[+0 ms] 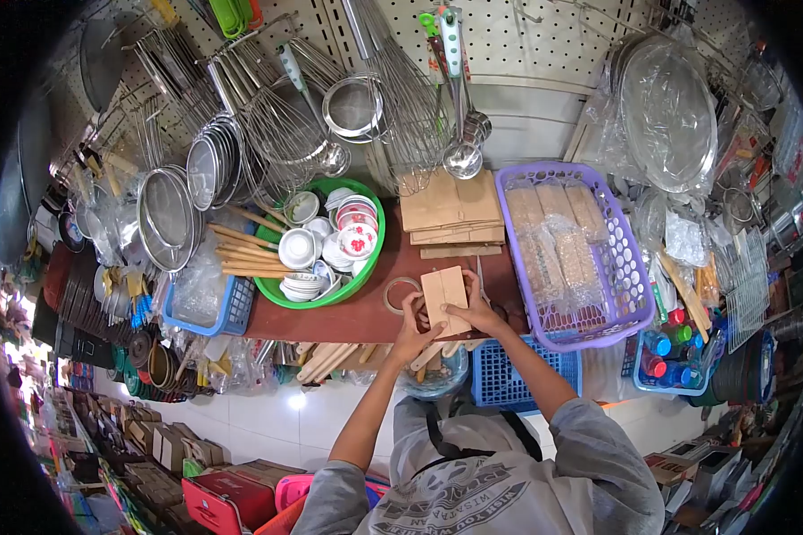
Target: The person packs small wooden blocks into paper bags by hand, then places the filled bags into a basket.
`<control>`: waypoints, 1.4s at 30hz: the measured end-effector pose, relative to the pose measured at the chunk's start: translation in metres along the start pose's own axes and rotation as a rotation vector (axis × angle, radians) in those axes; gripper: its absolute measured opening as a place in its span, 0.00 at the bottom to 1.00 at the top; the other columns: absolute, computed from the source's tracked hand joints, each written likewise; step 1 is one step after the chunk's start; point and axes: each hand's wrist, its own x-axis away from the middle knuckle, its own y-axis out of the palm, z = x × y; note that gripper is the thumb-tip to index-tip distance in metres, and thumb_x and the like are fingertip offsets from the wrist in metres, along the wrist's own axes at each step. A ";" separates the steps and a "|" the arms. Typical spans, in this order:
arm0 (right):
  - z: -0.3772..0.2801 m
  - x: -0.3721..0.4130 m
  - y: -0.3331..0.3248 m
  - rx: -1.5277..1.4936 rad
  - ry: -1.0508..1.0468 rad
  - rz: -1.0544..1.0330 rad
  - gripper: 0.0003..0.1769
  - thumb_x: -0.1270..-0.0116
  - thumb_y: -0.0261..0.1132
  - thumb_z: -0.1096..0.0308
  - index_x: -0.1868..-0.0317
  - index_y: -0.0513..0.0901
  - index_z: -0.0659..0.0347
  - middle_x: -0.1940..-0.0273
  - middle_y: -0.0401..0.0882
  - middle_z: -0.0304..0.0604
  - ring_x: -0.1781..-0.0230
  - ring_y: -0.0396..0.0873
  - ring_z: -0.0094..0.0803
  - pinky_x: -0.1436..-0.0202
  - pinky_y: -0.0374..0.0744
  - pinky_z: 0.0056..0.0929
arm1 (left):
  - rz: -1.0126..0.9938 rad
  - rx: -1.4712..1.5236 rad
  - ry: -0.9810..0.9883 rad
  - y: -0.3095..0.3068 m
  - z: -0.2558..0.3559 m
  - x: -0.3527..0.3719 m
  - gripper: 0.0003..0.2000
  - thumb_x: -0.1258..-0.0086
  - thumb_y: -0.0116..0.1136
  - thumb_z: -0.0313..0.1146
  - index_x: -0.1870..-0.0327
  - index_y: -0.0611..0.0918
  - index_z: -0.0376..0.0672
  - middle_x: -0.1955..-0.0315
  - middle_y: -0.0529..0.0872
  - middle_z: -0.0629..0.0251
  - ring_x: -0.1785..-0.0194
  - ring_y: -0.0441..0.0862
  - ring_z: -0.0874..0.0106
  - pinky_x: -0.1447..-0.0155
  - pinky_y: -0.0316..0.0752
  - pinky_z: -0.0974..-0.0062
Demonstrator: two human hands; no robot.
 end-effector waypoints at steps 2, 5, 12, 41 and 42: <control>0.000 0.003 -0.002 -0.058 -0.011 -0.045 0.57 0.41 0.78 0.64 0.25 0.43 0.57 0.30 0.56 0.54 0.26 0.56 0.42 0.26 0.62 0.42 | 0.006 -0.016 -0.012 -0.001 0.000 0.003 0.44 0.37 0.71 0.28 0.27 0.51 0.50 0.35 0.70 0.54 0.43 0.72 0.70 0.42 0.73 0.71; -0.003 0.009 -0.006 -0.069 -0.058 -0.096 0.59 0.42 0.78 0.65 0.23 0.40 0.53 0.29 0.55 0.54 0.26 0.55 0.42 0.25 0.61 0.42 | 0.000 -0.051 -0.095 -0.004 -0.013 0.009 0.49 0.42 0.76 0.31 0.24 0.51 0.49 0.35 0.70 0.56 0.41 0.71 0.70 0.40 0.71 0.70; -0.021 0.022 -0.007 -0.088 -0.123 -0.132 0.65 0.47 0.80 0.66 0.21 0.39 0.52 0.28 0.55 0.52 0.25 0.55 0.42 0.24 0.59 0.42 | -0.018 -0.141 -0.077 -0.002 -0.017 0.021 0.53 0.44 0.77 0.29 0.22 0.48 0.46 0.30 0.64 0.55 0.33 0.68 0.64 0.30 0.69 0.62; -0.170 -0.029 0.311 -0.345 -0.234 -0.874 0.65 0.48 0.81 0.56 0.22 0.42 0.54 0.27 0.54 0.53 0.24 0.53 0.46 0.22 0.55 0.45 | 0.890 0.070 0.028 -0.175 0.130 0.212 0.56 0.50 0.80 0.30 0.24 0.50 0.49 0.35 0.71 0.53 0.31 0.70 0.61 0.29 0.69 0.61; -0.173 -0.034 0.321 -0.349 -0.238 -0.884 0.65 0.48 0.81 0.56 0.22 0.41 0.54 0.27 0.54 0.53 0.24 0.53 0.46 0.22 0.55 0.45 | 0.890 0.052 -0.003 -0.188 0.129 0.214 0.54 0.50 0.80 0.30 0.24 0.52 0.47 0.35 0.71 0.54 0.31 0.70 0.62 0.29 0.69 0.62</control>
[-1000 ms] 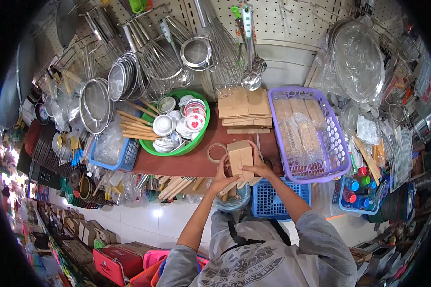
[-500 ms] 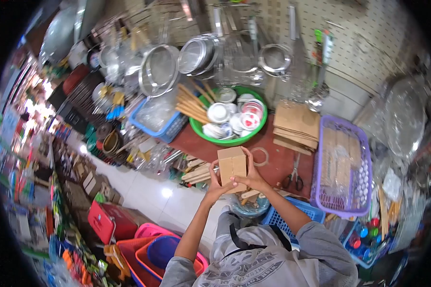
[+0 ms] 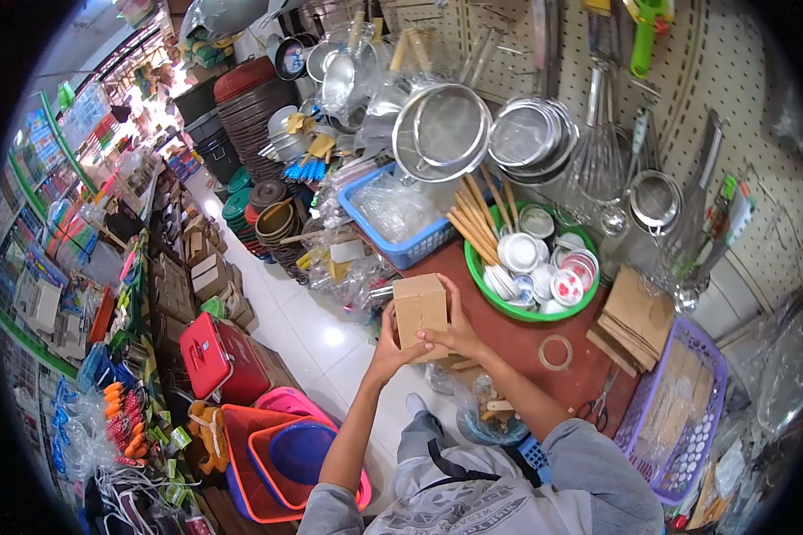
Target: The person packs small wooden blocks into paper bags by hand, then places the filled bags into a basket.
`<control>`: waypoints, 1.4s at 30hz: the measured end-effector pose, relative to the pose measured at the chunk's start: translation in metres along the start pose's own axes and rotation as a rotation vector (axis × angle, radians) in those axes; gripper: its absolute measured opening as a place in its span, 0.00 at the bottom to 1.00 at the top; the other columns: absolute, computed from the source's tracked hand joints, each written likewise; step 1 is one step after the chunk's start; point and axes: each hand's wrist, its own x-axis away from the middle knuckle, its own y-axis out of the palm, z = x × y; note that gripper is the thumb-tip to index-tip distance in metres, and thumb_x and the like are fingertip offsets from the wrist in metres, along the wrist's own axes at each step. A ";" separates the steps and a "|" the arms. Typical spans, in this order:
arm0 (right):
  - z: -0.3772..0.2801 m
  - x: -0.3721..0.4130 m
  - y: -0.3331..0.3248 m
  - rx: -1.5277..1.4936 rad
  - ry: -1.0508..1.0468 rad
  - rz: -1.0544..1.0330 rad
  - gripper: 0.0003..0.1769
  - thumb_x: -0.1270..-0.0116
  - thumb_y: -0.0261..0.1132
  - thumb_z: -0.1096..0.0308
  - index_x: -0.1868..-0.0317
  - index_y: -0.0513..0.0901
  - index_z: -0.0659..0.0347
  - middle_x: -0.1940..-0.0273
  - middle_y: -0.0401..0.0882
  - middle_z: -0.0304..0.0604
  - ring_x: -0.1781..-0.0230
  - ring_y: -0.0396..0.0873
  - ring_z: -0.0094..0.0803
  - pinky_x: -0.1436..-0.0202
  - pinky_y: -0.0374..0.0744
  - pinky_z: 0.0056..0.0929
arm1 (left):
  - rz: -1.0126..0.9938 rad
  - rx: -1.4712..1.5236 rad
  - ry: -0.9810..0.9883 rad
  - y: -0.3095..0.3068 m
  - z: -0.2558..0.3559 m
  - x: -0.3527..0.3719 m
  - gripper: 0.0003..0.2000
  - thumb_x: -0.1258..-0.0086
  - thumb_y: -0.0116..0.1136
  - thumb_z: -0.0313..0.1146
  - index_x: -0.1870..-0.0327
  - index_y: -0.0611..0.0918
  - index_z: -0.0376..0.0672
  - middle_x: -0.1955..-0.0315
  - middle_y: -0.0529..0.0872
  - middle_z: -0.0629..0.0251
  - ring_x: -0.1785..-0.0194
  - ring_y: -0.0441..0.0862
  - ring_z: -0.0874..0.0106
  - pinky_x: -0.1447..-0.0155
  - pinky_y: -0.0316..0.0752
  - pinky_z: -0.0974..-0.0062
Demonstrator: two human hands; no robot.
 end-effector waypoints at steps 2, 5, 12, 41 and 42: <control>0.003 -0.024 0.003 -0.002 -0.007 -0.015 0.66 0.48 0.81 0.55 0.21 0.41 0.54 0.27 0.54 0.53 0.24 0.53 0.46 0.22 0.56 0.45 | -0.005 -0.055 -0.039 -0.019 -0.003 -0.020 0.52 0.50 0.80 0.31 0.25 0.57 0.43 0.35 0.72 0.55 0.31 0.70 0.64 0.29 0.68 0.64; 0.016 -0.064 0.004 0.041 -0.052 -0.036 0.66 0.48 0.81 0.55 0.21 0.41 0.54 0.27 0.54 0.53 0.24 0.53 0.46 0.23 0.57 0.45 | 0.053 0.005 -0.023 -0.039 -0.002 -0.046 0.48 0.51 0.80 0.31 0.28 0.62 0.38 0.37 0.74 0.57 0.32 0.72 0.65 0.30 0.68 0.66; 0.029 -0.148 0.011 0.044 0.045 -0.095 0.63 0.45 0.79 0.53 0.20 0.42 0.50 0.33 0.63 0.59 0.33 0.67 0.47 0.31 0.68 0.45 | 0.048 0.074 -0.007 -0.095 0.006 -0.114 0.45 0.50 0.78 0.31 0.30 0.64 0.38 0.39 0.76 0.56 0.35 0.75 0.66 0.31 0.70 0.66; 0.118 -0.319 -0.044 1.354 -0.020 0.470 0.18 0.44 0.75 0.60 0.53 0.84 0.52 0.47 0.77 0.45 0.45 0.73 0.47 0.38 0.73 0.41 | -0.058 0.160 -0.139 -0.219 0.005 -0.276 0.41 0.46 0.76 0.33 0.30 0.66 0.40 0.41 0.78 0.55 0.37 0.77 0.64 0.34 0.71 0.66; 0.114 -0.321 -0.043 1.314 0.065 0.438 0.17 0.44 0.75 0.60 0.55 0.84 0.52 0.49 0.77 0.45 0.45 0.73 0.46 0.38 0.73 0.41 | -0.054 0.151 -0.136 -0.219 0.005 -0.277 0.41 0.46 0.76 0.33 0.30 0.66 0.40 0.41 0.78 0.55 0.38 0.77 0.64 0.34 0.71 0.66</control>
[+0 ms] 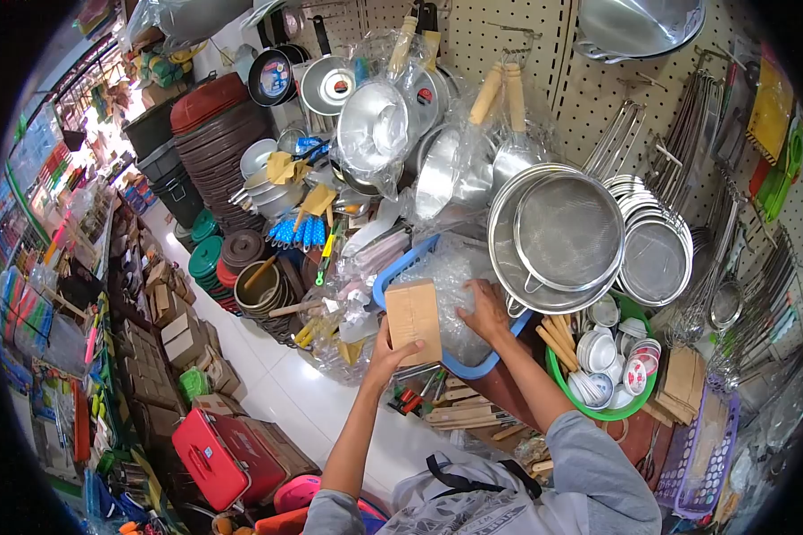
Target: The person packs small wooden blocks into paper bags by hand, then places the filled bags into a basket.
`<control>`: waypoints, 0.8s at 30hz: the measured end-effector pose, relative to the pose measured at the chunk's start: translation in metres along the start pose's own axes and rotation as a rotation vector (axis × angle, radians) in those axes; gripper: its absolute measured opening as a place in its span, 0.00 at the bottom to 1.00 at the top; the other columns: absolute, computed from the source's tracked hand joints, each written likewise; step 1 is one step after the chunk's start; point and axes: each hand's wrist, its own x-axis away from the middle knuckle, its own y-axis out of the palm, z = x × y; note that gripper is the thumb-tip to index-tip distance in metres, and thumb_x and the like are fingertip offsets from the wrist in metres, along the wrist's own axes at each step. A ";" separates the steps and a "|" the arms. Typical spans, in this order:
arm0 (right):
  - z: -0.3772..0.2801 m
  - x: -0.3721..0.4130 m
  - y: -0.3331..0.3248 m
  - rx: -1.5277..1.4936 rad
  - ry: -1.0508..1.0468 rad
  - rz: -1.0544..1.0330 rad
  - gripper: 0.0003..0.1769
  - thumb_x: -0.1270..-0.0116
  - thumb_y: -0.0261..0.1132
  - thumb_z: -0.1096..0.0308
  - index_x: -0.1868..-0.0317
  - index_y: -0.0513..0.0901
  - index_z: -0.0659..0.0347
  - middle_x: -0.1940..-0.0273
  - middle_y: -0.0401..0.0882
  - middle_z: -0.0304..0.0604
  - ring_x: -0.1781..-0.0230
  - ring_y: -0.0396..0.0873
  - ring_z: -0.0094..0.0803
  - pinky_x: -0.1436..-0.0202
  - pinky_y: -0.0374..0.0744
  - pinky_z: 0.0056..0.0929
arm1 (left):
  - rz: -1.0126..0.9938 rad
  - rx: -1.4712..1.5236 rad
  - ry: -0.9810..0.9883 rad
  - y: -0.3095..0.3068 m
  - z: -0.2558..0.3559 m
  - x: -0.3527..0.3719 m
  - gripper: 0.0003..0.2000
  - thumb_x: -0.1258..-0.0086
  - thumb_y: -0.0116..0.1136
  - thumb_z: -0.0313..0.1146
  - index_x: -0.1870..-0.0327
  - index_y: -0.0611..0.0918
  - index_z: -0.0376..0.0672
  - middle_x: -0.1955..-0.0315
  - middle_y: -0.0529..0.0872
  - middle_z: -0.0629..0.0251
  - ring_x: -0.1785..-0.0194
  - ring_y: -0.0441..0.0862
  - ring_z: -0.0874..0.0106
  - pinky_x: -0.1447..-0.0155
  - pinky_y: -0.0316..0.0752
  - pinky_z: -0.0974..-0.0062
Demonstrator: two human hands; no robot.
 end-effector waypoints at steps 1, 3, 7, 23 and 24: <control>-0.002 -0.002 -0.003 -0.025 0.050 -0.076 0.15 0.44 0.75 0.60 0.57 0.84 0.52 0.50 0.78 0.44 0.45 0.73 0.46 0.39 0.73 0.41 | -0.005 0.006 -0.005 0.000 0.001 0.001 0.41 0.47 0.76 0.33 0.30 0.66 0.40 0.40 0.78 0.55 0.37 0.77 0.64 0.35 0.71 0.66; -0.005 -0.006 -0.008 -0.064 0.120 -0.192 0.14 0.44 0.75 0.59 0.60 0.84 0.53 0.53 0.79 0.43 0.46 0.73 0.45 0.40 0.74 0.42 | -0.015 0.017 -0.014 -0.001 0.003 0.002 0.41 0.47 0.76 0.33 0.30 0.66 0.40 0.40 0.78 0.56 0.37 0.77 0.64 0.35 0.71 0.67; -0.018 -0.002 -0.022 -0.078 0.020 -0.115 0.15 0.43 0.76 0.56 0.63 0.83 0.55 0.58 0.81 0.42 0.51 0.76 0.44 0.47 0.76 0.43 | -0.023 -0.014 0.012 -0.006 -0.005 -0.002 0.41 0.46 0.76 0.34 0.30 0.66 0.40 0.41 0.78 0.56 0.37 0.77 0.64 0.35 0.71 0.66; -0.004 0.029 -0.024 -1.038 0.397 0.020 0.29 0.32 0.70 0.58 0.37 0.74 0.64 0.50 0.79 0.49 0.41 0.74 0.31 0.36 0.71 0.30 | 0.012 -0.020 0.060 0.014 0.009 0.008 0.40 0.45 0.76 0.32 0.32 0.64 0.40 0.43 0.78 0.56 0.40 0.79 0.65 0.37 0.74 0.67; -0.001 0.030 -0.026 -0.980 0.369 0.026 0.29 0.30 0.68 0.56 0.37 0.74 0.65 0.48 0.79 0.51 0.39 0.75 0.36 0.35 0.71 0.32 | 0.014 -0.025 0.067 0.015 0.010 0.010 0.40 0.45 0.76 0.31 0.32 0.64 0.39 0.43 0.78 0.56 0.40 0.79 0.65 0.37 0.74 0.67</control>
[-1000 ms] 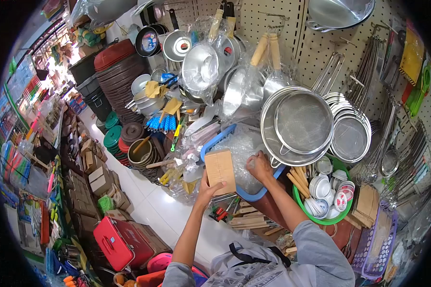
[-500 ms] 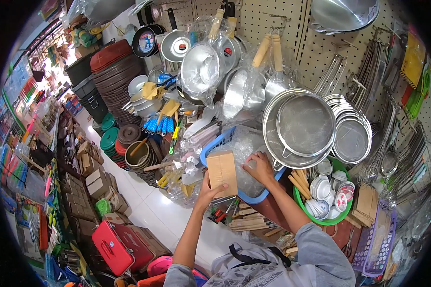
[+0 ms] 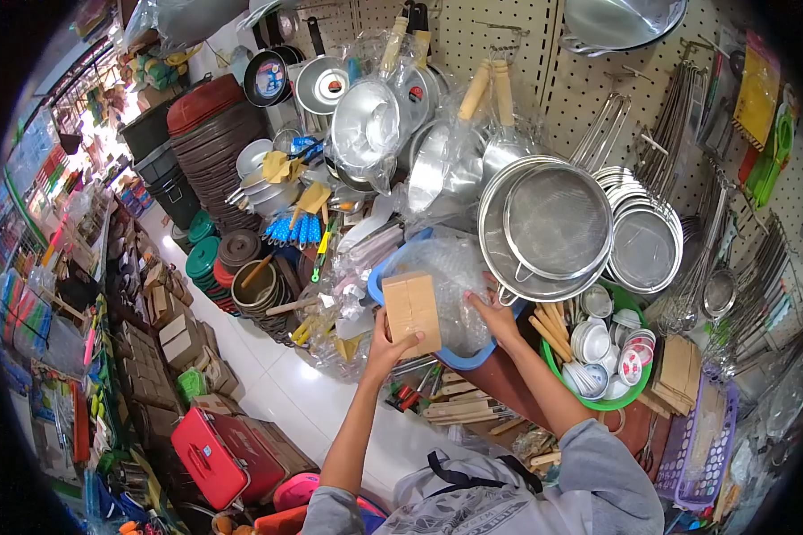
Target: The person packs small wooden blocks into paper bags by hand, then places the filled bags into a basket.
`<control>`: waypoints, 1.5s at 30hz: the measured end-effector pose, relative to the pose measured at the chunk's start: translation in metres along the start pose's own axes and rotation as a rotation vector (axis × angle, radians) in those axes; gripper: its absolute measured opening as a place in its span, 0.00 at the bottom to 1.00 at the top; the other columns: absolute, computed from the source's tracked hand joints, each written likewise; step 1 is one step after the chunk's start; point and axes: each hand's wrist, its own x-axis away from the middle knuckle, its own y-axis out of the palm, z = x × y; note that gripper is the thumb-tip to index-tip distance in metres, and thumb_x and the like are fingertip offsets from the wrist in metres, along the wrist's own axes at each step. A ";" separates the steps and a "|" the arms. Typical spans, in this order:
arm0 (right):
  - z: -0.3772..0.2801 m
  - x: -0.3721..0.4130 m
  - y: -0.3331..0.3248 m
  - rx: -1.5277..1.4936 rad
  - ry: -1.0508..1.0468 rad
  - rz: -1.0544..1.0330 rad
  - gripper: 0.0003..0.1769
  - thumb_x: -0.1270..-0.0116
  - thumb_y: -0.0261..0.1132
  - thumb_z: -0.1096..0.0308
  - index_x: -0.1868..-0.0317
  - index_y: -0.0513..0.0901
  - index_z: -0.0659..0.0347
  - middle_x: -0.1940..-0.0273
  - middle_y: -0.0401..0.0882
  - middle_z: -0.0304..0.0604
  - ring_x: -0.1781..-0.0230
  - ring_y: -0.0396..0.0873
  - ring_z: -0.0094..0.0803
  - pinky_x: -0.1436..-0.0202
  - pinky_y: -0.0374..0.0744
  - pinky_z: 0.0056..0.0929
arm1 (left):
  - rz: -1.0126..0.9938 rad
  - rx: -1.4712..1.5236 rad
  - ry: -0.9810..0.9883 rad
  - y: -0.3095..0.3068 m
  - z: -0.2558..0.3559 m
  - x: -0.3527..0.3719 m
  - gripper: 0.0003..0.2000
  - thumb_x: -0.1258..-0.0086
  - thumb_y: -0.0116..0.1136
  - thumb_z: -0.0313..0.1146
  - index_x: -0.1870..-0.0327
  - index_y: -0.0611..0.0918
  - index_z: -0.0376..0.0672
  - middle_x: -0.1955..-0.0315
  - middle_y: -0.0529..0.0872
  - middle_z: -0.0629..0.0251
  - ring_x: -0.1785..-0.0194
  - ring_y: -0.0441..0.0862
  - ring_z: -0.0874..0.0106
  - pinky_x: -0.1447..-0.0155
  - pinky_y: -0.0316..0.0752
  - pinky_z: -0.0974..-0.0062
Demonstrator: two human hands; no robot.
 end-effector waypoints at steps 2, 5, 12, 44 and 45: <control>-0.001 -0.002 -0.005 0.114 -0.064 0.002 0.30 0.28 0.64 0.52 0.36 0.74 0.67 0.44 0.79 0.57 0.37 0.75 0.44 0.33 0.70 0.37 | 0.007 -0.003 0.021 0.001 -0.006 0.002 0.40 0.45 0.76 0.30 0.31 0.64 0.39 0.43 0.79 0.57 0.40 0.79 0.66 0.37 0.74 0.67; -0.034 0.007 -0.008 0.389 0.068 -0.045 0.31 0.23 0.54 0.47 0.37 0.75 0.69 0.41 0.77 0.66 0.36 0.73 0.59 0.32 0.69 0.45 | 0.025 -0.008 0.012 0.008 -0.007 0.008 0.41 0.45 0.75 0.35 0.30 0.65 0.38 0.43 0.80 0.55 0.40 0.79 0.64 0.36 0.73 0.66; -0.014 0.000 -0.025 0.865 -0.094 -0.161 0.31 0.21 0.47 0.46 0.41 0.76 0.68 0.42 0.75 0.71 0.40 0.72 0.67 0.35 0.69 0.55 | 0.018 0.091 -0.051 0.003 -0.024 0.010 0.40 0.44 0.74 0.30 0.30 0.65 0.38 0.43 0.80 0.55 0.40 0.79 0.65 0.36 0.74 0.67; -0.056 0.083 -0.062 0.966 -0.741 -0.490 0.17 0.32 0.64 0.51 0.53 0.83 0.54 0.51 0.83 0.40 0.42 0.75 0.35 0.29 0.58 0.53 | 0.006 0.362 -0.085 0.009 -0.068 0.077 0.38 0.40 0.68 0.42 0.30 0.66 0.38 0.41 0.78 0.58 0.40 0.79 0.64 0.42 0.77 0.66; -0.055 0.086 -0.065 0.958 -0.763 -0.471 0.17 0.32 0.64 0.52 0.52 0.83 0.53 0.51 0.83 0.39 0.42 0.75 0.35 0.28 0.58 0.52 | 0.014 0.396 -0.086 0.013 -0.068 0.083 0.38 0.41 0.68 0.43 0.30 0.66 0.38 0.42 0.78 0.59 0.41 0.79 0.64 0.42 0.77 0.66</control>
